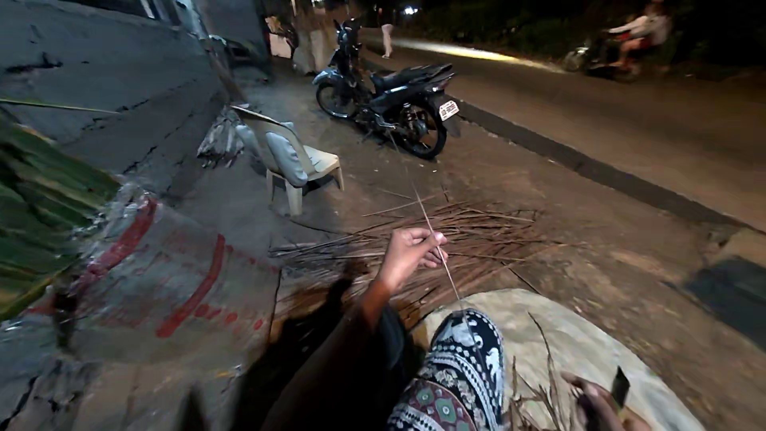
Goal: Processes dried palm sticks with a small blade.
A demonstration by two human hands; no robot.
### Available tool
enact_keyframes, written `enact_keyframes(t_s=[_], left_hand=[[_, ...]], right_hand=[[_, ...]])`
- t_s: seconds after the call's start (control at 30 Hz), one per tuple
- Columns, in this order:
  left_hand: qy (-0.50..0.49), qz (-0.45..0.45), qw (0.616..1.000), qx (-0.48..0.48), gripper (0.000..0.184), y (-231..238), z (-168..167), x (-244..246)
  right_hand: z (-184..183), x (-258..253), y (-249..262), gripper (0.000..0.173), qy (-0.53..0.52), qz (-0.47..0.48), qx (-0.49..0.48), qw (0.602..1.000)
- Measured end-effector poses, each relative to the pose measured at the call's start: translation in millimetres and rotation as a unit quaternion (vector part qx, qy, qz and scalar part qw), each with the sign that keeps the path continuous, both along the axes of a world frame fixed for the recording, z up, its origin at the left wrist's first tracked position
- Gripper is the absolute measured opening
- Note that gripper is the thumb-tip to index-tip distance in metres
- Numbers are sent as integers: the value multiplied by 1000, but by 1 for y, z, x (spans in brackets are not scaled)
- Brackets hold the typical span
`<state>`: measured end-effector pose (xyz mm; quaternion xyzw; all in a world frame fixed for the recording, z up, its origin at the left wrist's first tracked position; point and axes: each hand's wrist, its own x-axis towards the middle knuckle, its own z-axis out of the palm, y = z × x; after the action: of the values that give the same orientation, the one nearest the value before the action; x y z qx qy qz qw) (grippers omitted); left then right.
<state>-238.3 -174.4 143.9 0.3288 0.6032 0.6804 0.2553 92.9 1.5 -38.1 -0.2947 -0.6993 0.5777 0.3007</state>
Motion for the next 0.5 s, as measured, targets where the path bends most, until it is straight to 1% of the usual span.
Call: enact_keyframes(t_s=[0.03,0.07,0.1,0.17,0.23,0.3,0.33,0.4,0.43,0.47,0.5], left_hand=[[15,-25,1000,-9,14,11,-1,9],[30,-51,998,-15,14,21,-1,19],[44,-75,996,-17,14,31,-2,30],[68,-118,990,-28,16,51,-5,54],[83,-151,984,-33,15,66,-8,77],[97,-175,979,-34,15,79,-10,97],[102,-181,978,-31,14,84,-11,105],[103,-192,975,-30,13,92,-10,116],[104,-196,975,-31,12,96,-9,120],[104,-202,973,-31,12,99,-9,123],[100,-207,973,-27,11,101,-10,126]], right_hand=[[25,-12,-20,34,52,32,-11,998],[46,-21,-40,34,76,66,-6,995],[62,-27,-58,33,84,87,12,993],[85,-35,-87,29,68,87,75,991],[88,-38,-97,27,43,53,143,987],[81,-36,-96,18,46,-22,191,980],[78,-35,-94,18,53,-64,204,975],[77,-31,-86,29,36,-115,216,969],[78,-28,-82,34,17,-124,217,968],[80,-26,-79,31,-3,-120,209,970],[83,-23,-76,23,-16,-108,193,975]])
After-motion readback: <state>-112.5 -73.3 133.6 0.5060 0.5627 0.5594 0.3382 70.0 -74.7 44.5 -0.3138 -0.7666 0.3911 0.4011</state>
